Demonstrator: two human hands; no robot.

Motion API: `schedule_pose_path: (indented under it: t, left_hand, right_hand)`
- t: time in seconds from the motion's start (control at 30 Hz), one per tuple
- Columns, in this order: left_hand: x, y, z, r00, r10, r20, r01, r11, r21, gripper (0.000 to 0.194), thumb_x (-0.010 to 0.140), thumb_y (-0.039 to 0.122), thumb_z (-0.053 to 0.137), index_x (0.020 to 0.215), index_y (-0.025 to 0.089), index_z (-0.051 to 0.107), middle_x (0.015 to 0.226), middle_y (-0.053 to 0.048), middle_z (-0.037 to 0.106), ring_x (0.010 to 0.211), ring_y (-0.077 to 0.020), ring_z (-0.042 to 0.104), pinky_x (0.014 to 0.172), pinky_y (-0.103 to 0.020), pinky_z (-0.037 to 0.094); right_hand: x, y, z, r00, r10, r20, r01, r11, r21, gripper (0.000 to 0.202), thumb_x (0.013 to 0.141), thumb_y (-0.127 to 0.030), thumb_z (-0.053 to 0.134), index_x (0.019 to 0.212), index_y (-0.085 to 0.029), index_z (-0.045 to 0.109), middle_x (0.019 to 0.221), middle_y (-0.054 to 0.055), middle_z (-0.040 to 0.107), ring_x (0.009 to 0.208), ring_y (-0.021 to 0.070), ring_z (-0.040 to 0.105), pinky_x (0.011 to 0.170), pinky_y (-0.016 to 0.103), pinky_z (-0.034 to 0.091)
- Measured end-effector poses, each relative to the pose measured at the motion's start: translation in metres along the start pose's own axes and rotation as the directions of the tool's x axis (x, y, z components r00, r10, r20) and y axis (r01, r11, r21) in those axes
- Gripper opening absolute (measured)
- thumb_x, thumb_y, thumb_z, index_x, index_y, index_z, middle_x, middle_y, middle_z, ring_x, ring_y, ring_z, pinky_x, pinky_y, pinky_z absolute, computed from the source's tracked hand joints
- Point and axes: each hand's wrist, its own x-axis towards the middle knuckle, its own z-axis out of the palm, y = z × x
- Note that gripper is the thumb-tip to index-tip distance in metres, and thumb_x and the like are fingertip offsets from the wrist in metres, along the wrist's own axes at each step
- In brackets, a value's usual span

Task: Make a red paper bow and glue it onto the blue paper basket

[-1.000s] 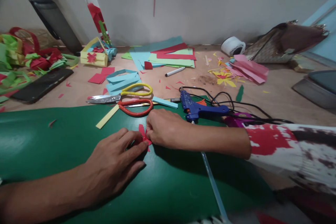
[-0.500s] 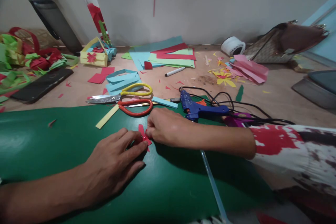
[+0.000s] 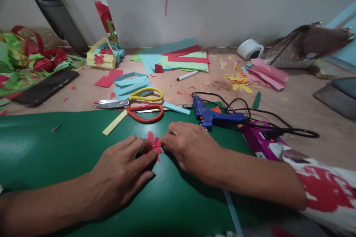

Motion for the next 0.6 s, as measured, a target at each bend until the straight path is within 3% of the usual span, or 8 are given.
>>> schedule_pose_path:
  t: [0.1, 0.2, 0.47, 0.6]
  left_hand:
    - [0.0, 0.0, 0.0, 1.0, 0.0, 0.0, 0.0, 1.0, -0.001, 0.03, 0.093, 0.033, 0.044, 0.113, 0.016, 0.058, 0.104, -0.011, 0.055, 0.084, -0.0251, 0.045, 0.069, -0.042, 0.045]
    - [-0.001, 0.0, 0.001, 1.0, -0.003, -0.007, 0.003, 1.0, -0.006, 0.031, 0.092, 0.033, 0.045, 0.115, 0.015, 0.057, 0.104, -0.011, 0.055, 0.085, -0.0252, 0.045, 0.069, -0.042, 0.045]
    - [-0.001, 0.002, -0.001, 0.999, 0.004, -0.05, -0.004, 1.0, -0.005, 0.03, 0.091, 0.03, 0.046, 0.114, 0.013, 0.058, 0.099, -0.012, 0.058, 0.078, -0.0238, 0.047, 0.064, -0.04, 0.046]
    - [-0.001, -0.002, -0.005, 0.989, 0.024, -0.143, -0.038, 0.995, -0.091, 0.023, 0.091, 0.024, 0.048, 0.107, 0.013, 0.06, 0.095, -0.011, 0.06, 0.078, -0.0201, 0.051, 0.066, -0.035, 0.046]
  right_hand:
    - [-0.01, -0.001, 0.01, 0.98, -0.167, -0.109, 0.145, 0.972, -0.183, 0.032, 0.091, -0.009, 0.038, 0.099, -0.017, 0.067, 0.077, 0.008, 0.058, 0.068, 0.0185, 0.049, 0.062, 0.03, 0.036]
    - [-0.012, -0.001, 0.015, 0.949, -0.263, -0.173, 0.218, 0.946, -0.241, 0.036, 0.09, -0.006, 0.035, 0.106, -0.013, 0.066, 0.076, 0.009, 0.06, 0.067, 0.02, 0.048, 0.062, 0.032, 0.037]
    - [-0.012, 0.0, 0.017, 0.912, -0.35, -0.214, 0.287, 0.918, -0.275, 0.031, 0.09, -0.008, 0.038, 0.1, -0.006, 0.068, 0.072, 0.012, 0.06, 0.067, 0.0218, 0.049, 0.064, 0.037, 0.04]
    - [-0.012, 0.0, 0.017, 0.913, -0.359, -0.196, 0.297, 0.911, -0.285, 0.033, 0.09, -0.008, 0.037, 0.102, -0.006, 0.068, 0.072, 0.012, 0.061, 0.068, 0.0225, 0.05, 0.065, 0.039, 0.041]
